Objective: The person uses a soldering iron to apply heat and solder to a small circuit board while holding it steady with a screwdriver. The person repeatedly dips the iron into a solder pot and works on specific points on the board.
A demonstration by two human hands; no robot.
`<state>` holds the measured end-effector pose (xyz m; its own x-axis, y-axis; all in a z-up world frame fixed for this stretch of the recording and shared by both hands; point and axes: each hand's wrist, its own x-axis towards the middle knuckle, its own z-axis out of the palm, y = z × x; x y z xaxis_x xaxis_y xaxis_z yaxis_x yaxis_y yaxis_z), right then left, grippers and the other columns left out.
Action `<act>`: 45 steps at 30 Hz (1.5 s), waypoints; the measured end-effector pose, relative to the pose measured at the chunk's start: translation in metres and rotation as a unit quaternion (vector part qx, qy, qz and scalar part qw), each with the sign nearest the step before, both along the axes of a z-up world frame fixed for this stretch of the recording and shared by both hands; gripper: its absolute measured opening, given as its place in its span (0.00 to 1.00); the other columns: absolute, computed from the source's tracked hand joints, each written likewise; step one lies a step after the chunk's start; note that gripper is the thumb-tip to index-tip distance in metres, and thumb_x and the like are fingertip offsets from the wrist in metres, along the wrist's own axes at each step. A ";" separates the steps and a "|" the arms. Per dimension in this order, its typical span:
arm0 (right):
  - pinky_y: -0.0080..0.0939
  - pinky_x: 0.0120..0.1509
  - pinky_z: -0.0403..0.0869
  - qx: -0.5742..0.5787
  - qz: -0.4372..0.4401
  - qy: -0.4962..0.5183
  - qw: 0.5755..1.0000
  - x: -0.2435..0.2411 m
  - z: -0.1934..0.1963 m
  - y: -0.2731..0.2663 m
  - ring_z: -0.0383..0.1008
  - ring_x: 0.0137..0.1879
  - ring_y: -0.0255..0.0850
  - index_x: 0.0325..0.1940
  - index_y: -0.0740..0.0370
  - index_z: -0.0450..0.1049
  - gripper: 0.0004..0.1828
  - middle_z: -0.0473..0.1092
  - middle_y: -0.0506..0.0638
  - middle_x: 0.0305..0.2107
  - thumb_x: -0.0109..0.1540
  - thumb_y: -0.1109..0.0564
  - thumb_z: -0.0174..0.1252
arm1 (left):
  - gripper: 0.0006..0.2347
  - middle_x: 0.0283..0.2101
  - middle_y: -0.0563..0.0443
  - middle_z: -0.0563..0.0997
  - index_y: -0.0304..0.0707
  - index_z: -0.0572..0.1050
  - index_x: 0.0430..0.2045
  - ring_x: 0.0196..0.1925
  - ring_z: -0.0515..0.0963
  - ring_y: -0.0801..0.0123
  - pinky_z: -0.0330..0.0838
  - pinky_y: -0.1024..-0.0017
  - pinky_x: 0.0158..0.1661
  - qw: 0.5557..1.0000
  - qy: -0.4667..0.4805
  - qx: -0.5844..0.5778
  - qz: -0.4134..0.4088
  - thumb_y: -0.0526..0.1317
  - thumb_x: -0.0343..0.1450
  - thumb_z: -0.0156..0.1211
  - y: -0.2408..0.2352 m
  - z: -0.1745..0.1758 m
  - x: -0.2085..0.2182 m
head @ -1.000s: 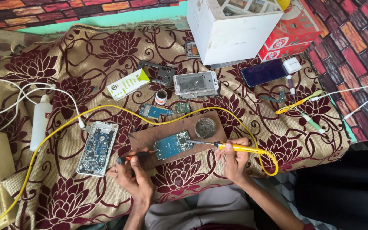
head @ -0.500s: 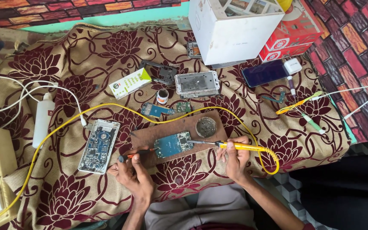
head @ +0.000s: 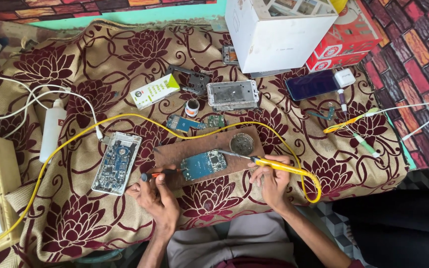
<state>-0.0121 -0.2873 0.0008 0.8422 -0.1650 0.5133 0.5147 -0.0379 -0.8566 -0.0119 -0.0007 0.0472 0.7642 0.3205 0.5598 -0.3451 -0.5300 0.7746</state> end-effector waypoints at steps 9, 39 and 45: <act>0.27 0.25 0.68 0.015 0.002 0.005 1.000 0.001 -0.002 0.000 0.74 0.24 0.34 0.51 0.65 0.56 0.11 0.76 0.61 0.31 0.75 0.54 0.43 | 0.08 0.26 0.58 0.77 0.42 0.75 0.39 0.40 0.60 0.70 0.50 0.63 0.57 0.998 -0.040 0.041 0.018 0.42 0.81 0.50 0.000 -0.005 -0.001; 0.33 0.27 0.55 -0.339 -0.189 -0.280 0.878 0.033 0.049 0.012 0.58 0.25 0.32 0.51 0.63 0.53 0.14 0.60 0.47 0.26 0.72 0.64 0.54 | 0.08 0.38 0.58 0.87 0.41 0.77 0.42 0.32 0.60 0.72 0.52 0.67 0.51 1.000 0.003 0.014 -0.018 0.40 0.80 0.47 0.004 0.004 0.002; 0.33 0.25 0.49 -0.305 -0.183 -0.198 0.914 0.040 0.071 0.020 0.54 0.21 0.27 0.49 0.59 0.53 0.21 0.60 0.42 0.23 0.64 0.71 0.58 | 0.08 0.37 0.59 0.86 0.39 0.75 0.41 0.33 0.66 0.74 0.50 0.65 0.55 1.000 0.008 0.000 -0.024 0.40 0.80 0.48 0.002 0.015 0.000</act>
